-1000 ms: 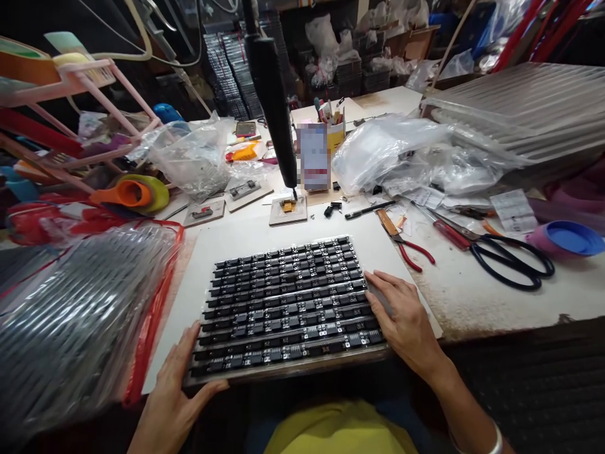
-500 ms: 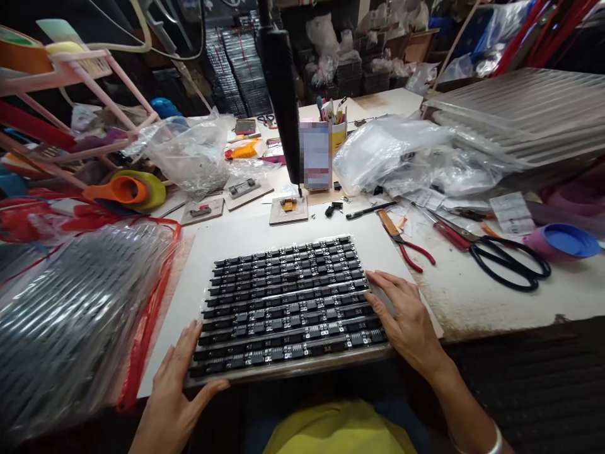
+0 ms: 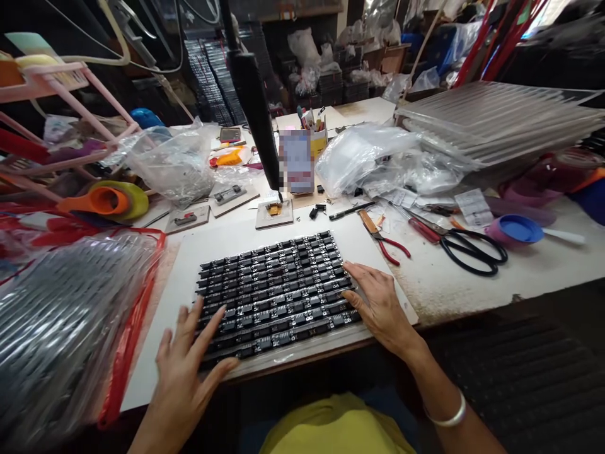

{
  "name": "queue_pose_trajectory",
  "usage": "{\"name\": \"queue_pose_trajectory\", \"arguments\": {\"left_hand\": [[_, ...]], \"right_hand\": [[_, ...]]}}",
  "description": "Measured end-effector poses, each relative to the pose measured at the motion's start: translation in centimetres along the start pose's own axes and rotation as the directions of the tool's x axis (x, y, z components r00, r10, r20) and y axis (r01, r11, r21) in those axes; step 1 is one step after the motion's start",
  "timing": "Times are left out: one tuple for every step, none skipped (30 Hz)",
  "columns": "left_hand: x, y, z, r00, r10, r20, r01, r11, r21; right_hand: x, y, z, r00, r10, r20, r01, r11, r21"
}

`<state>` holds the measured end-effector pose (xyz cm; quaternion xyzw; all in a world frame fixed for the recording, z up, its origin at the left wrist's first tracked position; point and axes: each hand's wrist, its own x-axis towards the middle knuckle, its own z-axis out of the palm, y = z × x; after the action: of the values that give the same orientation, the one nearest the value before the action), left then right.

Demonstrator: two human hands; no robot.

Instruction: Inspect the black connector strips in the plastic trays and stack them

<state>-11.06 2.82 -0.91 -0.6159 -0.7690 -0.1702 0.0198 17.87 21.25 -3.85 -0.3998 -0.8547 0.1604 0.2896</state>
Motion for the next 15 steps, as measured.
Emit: {"name": "queue_pose_trajectory", "arguments": {"left_hand": [[1.0, 1.1, 0.0, 0.999, 0.046, 0.007, -0.046, 0.999, 0.014], [2.1, 2.1, 0.2, 0.995, 0.093, 0.019, -0.094, 0.995, 0.030], [3.2, 3.0, 0.4, 0.989, 0.140, 0.042, -0.141, 0.989, 0.044], [4.4, 3.7, 0.6, 0.982, 0.175, 0.068, -0.179, 0.982, 0.057], [5.4, 4.3, 0.9, 0.976, 0.198, 0.095, -0.205, 0.976, 0.068], [6.3, 4.7, 1.2, 0.971, 0.208, 0.122, -0.218, 0.973, 0.076], [7.1, 4.9, 1.5, 0.968, 0.206, 0.144, -0.219, 0.972, 0.082], [7.8, 5.0, 1.7, 0.967, 0.196, 0.162, -0.211, 0.974, 0.086], [8.2, 5.1, 1.8, 0.967, 0.183, 0.176, -0.201, 0.975, 0.090], [8.5, 5.0, 1.9, 0.967, 0.173, 0.186, -0.192, 0.977, 0.092], [8.7, 5.0, 1.9, 0.967, 0.168, 0.191, -0.188, 0.978, 0.092], [8.6, 4.8, 1.8, 0.968, 0.165, 0.191, -0.185, 0.979, 0.088], [8.4, 4.6, 1.5, 0.970, 0.162, 0.184, -0.179, 0.981, 0.080], [8.1, 4.3, 1.2, 0.974, 0.155, 0.167, -0.168, 0.983, 0.067], [7.6, 3.9, 0.8, 0.981, 0.140, 0.138, -0.148, 0.988, 0.048]], "right_hand": [[0.0, 0.0, 0.0, 1.000, 0.000, -0.009, 0.000, 1.000, 0.002], [0.0, 0.1, 0.0, 1.000, -0.001, -0.017, 0.001, 1.000, 0.003], [-0.1, 0.1, 0.0, 1.000, -0.004, -0.022, 0.004, 1.000, 0.005], [-0.1, 0.1, 0.0, 1.000, -0.007, -0.027, 0.007, 1.000, 0.010], [-0.1, 0.2, 0.0, 0.999, -0.010, -0.032, 0.011, 1.000, 0.015], [-0.2, 0.2, 0.0, 0.999, -0.012, -0.036, 0.012, 1.000, 0.021], [-0.2, 0.2, 0.0, 0.999, -0.012, -0.037, 0.013, 1.000, 0.026], [-0.2, 0.2, 0.0, 0.999, -0.011, -0.037, 0.012, 1.000, 0.029], [-0.2, 0.2, -0.1, 0.999, -0.011, -0.039, 0.012, 0.999, 0.031], [-0.2, 0.2, -0.1, 0.999, -0.012, -0.040, 0.013, 0.999, 0.033], [-0.2, 0.1, -0.2, 0.999, -0.013, -0.044, 0.015, 0.999, 0.038], [-0.2, 0.1, -0.2, 0.999, -0.013, -0.051, 0.015, 0.999, 0.046], [-0.2, 0.0, -0.3, 0.998, -0.011, -0.063, 0.014, 0.998, 0.058], [-0.2, 0.0, -0.4, 0.997, -0.003, -0.076, 0.009, 0.997, 0.074], [-0.2, -0.1, -0.5, 0.996, 0.007, -0.089, 0.001, 0.996, 0.092]]}}
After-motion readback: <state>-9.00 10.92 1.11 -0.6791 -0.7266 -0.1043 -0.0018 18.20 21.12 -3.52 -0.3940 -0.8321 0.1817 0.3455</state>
